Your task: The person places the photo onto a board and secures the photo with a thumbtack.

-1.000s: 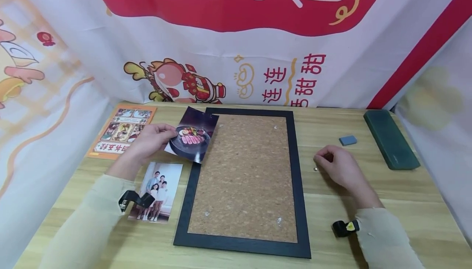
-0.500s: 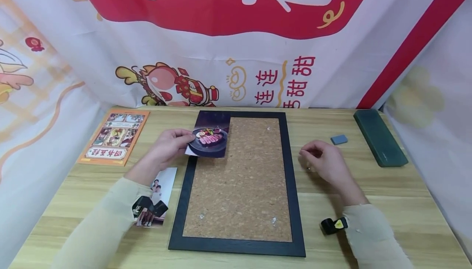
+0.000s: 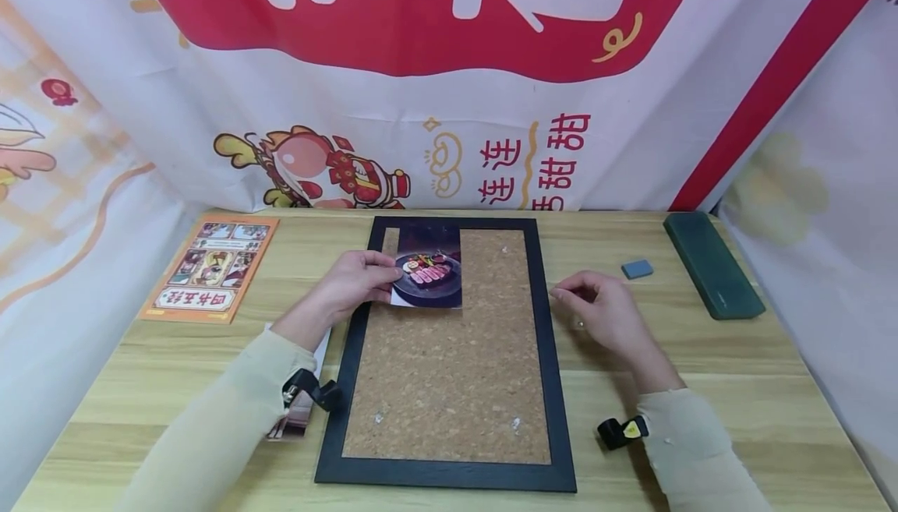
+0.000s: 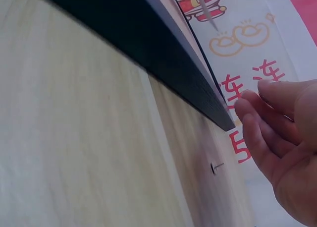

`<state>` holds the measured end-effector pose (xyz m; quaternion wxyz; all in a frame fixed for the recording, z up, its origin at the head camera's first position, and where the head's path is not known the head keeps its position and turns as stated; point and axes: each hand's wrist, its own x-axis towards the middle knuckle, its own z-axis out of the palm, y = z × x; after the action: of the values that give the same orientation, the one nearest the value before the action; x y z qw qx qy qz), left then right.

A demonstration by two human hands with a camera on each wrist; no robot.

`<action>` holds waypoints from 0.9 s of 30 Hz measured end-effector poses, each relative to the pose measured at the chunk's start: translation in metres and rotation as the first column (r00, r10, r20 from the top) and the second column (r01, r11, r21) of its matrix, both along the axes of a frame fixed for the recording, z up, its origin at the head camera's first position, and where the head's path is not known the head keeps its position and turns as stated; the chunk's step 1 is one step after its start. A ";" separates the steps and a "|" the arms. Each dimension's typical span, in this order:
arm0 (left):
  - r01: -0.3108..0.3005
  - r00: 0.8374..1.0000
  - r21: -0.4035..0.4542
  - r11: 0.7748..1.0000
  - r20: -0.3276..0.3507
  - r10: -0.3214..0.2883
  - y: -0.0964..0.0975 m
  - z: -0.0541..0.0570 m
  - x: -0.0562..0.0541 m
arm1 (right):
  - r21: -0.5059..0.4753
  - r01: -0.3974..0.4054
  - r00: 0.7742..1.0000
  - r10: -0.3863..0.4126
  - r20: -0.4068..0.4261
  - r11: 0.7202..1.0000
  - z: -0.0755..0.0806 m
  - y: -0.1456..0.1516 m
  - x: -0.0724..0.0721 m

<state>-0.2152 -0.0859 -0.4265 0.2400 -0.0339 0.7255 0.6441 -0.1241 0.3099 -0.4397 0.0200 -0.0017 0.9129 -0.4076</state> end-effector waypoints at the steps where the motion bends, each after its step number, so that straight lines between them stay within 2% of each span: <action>1: 0.004 1.000 -0.003 1.000 0.003 -0.004 0.001 -0.001 -0.001 | -0.013 -0.005 1.000 0.005 0.001 1.000 0.000 -0.001 0.000; 9: 0.017 1.000 -0.012 1.000 -0.004 -0.017 0.016 -0.011 -0.007 | -0.101 -0.043 0.999 0.045 0.010 0.994 0.001 -0.007 -0.003; 14: 0.030 0.999 -0.041 0.999 0.015 -0.030 0.022 -0.016 -0.012 | -0.135 -0.063 0.998 0.064 0.000 0.989 -0.001 -0.014 -0.005; 18: 0.038 0.999 -0.069 0.997 0.008 -0.037 0.027 -0.016 -0.013 | -0.157 -0.064 0.998 0.064 -0.007 0.986 -0.001 -0.020 -0.007; 27: 0.053 0.998 -0.092 0.994 -0.028 -0.056 0.031 -0.013 -0.012 | -0.177 -0.024 0.998 0.034 0.053 0.984 0.004 -0.039 -0.019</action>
<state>-0.2275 -0.0552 -0.4393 0.2445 -0.0151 0.7586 0.6038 -0.1431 0.2711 -0.4357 0.0515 -0.0056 0.8722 -0.4864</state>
